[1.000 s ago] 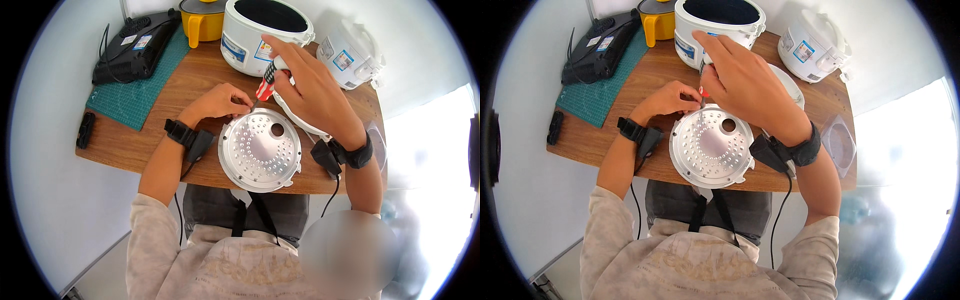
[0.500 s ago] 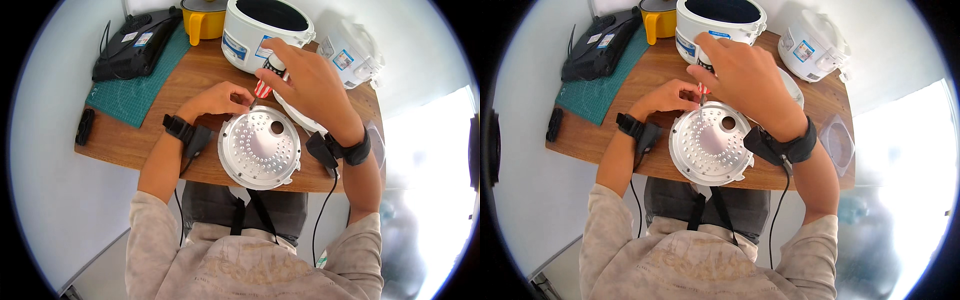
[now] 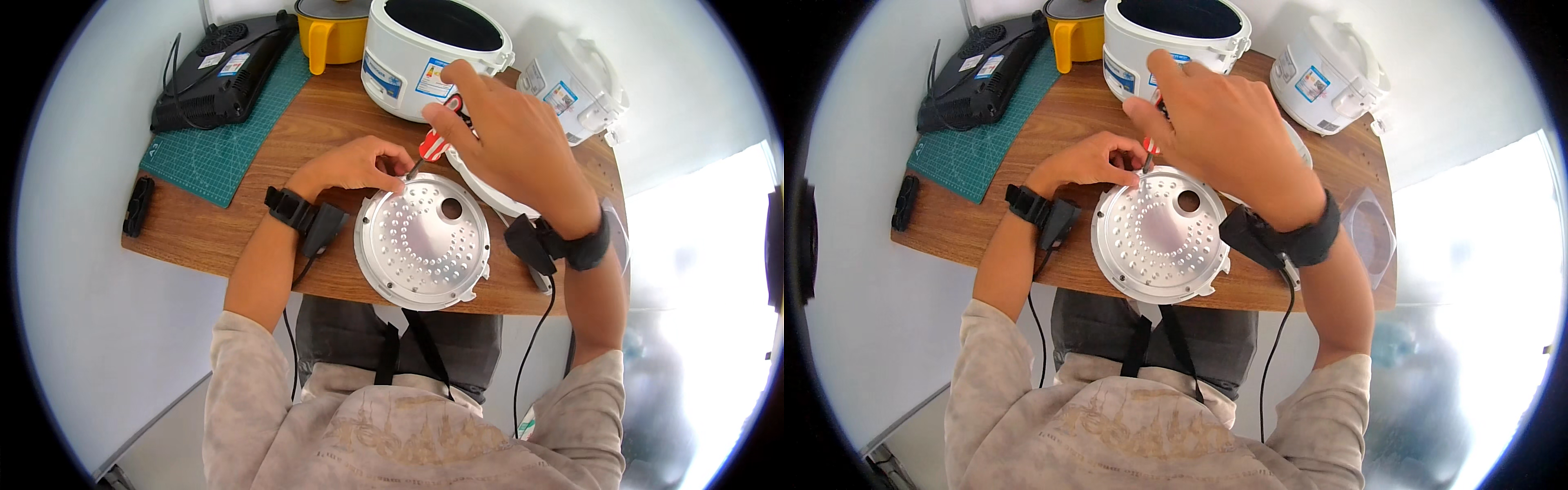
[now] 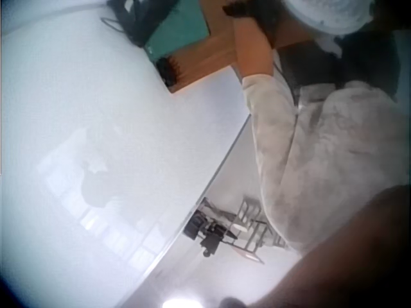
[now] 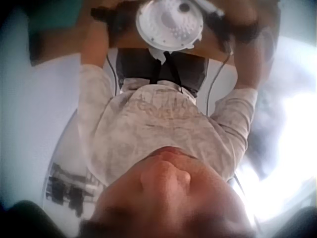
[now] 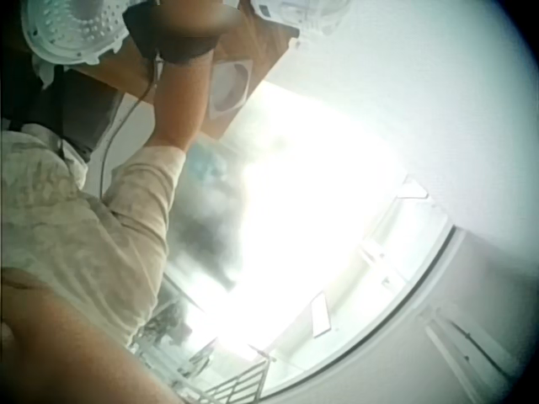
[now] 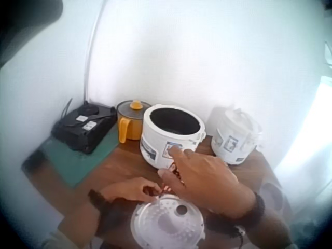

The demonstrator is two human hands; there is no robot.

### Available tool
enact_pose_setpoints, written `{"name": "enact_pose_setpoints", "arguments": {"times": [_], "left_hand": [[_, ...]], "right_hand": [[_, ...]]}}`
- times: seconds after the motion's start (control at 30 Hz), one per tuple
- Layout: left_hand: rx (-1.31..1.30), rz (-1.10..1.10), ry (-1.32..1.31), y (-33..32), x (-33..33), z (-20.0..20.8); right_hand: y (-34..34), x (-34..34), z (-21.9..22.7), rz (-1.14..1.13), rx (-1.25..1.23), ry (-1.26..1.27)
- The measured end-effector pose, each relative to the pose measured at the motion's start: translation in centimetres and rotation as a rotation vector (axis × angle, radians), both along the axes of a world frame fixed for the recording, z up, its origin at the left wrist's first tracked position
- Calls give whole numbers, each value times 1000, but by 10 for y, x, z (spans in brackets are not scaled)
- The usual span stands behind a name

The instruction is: The person uses a screwdriver to fasten screws into a white circular plastic component, likely a lid or base for a rice cooker. They systematically tighten multiple screws around the perimeter of the part.

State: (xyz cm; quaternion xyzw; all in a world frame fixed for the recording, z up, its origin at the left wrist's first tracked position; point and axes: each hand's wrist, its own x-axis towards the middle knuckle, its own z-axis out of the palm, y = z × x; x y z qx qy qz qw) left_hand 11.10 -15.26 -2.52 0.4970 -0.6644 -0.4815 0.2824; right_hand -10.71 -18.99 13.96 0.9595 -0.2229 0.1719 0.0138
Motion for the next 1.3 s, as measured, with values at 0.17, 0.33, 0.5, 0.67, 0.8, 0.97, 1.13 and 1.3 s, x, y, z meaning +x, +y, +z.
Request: {"name": "enact_pose_setpoints", "arguments": {"times": [0.17,0.33,0.5,0.67,0.8,0.97,1.13,1.3], "left_hand": [[-7,-8,25,2,0,1],[-3,-11,22,2,0,-2],[-60,-24,0,-1,0,-6],[-45,-5,-44,3,-2,7],[-64,-14,-76,2,-3,5],[-29,-16,-5,0,-4,2],[-37,0,-39,3,-1,3],[-46,-9,-20,1,-2,-1]], "right_hand": [[-13,1,-19,332,121,-275],[-3,2,1,-25,-7,77],[-20,-7,-14,307,34,-167],[-5,2,7,-148,-49,183],[-19,-11,-11,160,-81,-122],[-16,-9,2,53,-62,-18],[-5,3,9,-193,-161,159],[-17,0,-12,180,61,-192]]}}
